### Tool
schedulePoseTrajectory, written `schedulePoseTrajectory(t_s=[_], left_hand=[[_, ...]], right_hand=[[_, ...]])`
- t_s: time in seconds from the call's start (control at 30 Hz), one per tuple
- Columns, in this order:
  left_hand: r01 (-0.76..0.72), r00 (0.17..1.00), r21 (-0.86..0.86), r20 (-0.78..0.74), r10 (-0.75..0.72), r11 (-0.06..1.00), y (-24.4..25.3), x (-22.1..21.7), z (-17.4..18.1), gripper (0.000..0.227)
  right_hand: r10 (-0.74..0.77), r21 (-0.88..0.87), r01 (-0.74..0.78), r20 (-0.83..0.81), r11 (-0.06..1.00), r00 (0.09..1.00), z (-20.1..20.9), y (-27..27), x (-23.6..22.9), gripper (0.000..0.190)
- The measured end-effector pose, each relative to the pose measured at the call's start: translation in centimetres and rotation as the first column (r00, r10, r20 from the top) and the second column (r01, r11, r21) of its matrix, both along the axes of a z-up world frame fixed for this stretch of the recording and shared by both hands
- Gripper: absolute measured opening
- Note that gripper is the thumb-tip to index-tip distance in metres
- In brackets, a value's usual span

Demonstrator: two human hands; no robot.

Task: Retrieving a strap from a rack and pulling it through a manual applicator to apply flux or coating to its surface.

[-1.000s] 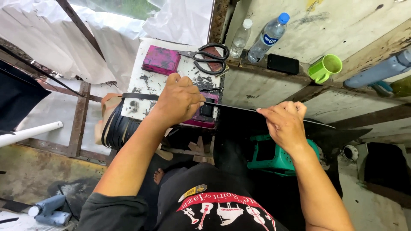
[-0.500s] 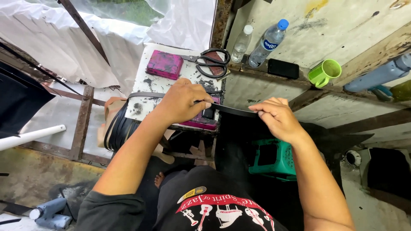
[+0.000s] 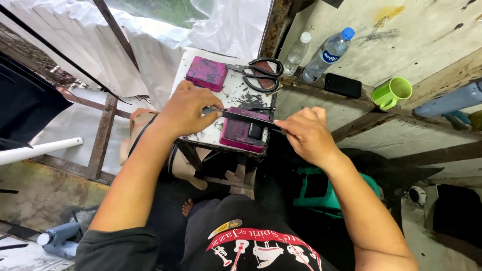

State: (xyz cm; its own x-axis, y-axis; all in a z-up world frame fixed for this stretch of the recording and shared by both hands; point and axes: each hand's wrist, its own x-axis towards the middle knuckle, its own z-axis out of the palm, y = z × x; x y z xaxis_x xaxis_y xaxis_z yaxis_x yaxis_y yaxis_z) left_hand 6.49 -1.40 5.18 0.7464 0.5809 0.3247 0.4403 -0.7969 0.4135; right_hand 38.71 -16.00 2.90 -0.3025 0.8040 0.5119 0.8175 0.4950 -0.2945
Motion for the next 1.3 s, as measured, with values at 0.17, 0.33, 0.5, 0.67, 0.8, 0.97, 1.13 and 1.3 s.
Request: schedulePoseTrajectory(t_s=[0.17, 0.33, 0.5, 0.67, 0.8, 0.97, 1.13, 1.3], left_hand=[[-0.074, 0.997, 0.223, -0.012, 0.079, 0.972, 0.6, -1.2, -1.7, 0.007], [-0.090, 0.994, 0.344, -0.023, 0.104, 0.935, 1.2, -1.0, -4.1, 0.009], [-0.066, 0.997, 0.403, -0.004, 0.074, 0.913, 1.0, 0.1, -4.7, 0.009], [-0.027, 1.000, 0.418, 0.022, 0.019, 0.908, 0.5, 1.9, -4.8, 0.012], [0.009, 1.000, 0.425, 0.021, -0.020, 0.905, -0.5, 3.4, -3.7, 0.015], [0.036, 0.998, 0.407, 0.025, -0.051, 0.913, -1.3, 5.3, -3.8, 0.014], [0.062, 0.996, 0.394, 0.030, -0.080, 0.917, -1.8, 6.7, -4.1, 0.015], [0.086, 0.996, 0.344, 0.001, -0.092, 0.935, -2.0, 7.7, -4.0, 0.014]], right_hand=[[-0.057, 0.144, 0.031, 0.181, 0.989, 0.982, -1.6, 0.6, -1.4, 0.029], [-0.104, 0.158, 0.068, 0.229, 0.985, 0.968, -2.4, 0.5, -1.5, 0.029], [-0.148, 0.175, 0.107, 0.245, 0.979, 0.958, -2.7, -0.6, -0.8, 0.028], [-0.196, 0.172, 0.158, 0.235, 0.972, 0.952, -2.8, -1.8, 0.8, 0.028], [-0.215, 0.179, 0.175, 0.235, 0.968, 0.948, -2.4, -3.0, 1.8, 0.028], [-0.265, 0.212, 0.216, 0.240, 0.953, 0.934, -1.7, -4.3, 2.8, 0.030], [-0.293, 0.208, 0.248, 0.225, 0.946, 0.929, -1.9, -5.4, 3.8, 0.031], [-0.304, 0.176, 0.271, 0.196, 0.946, 0.932, -2.0, -6.0, 4.8, 0.029]])
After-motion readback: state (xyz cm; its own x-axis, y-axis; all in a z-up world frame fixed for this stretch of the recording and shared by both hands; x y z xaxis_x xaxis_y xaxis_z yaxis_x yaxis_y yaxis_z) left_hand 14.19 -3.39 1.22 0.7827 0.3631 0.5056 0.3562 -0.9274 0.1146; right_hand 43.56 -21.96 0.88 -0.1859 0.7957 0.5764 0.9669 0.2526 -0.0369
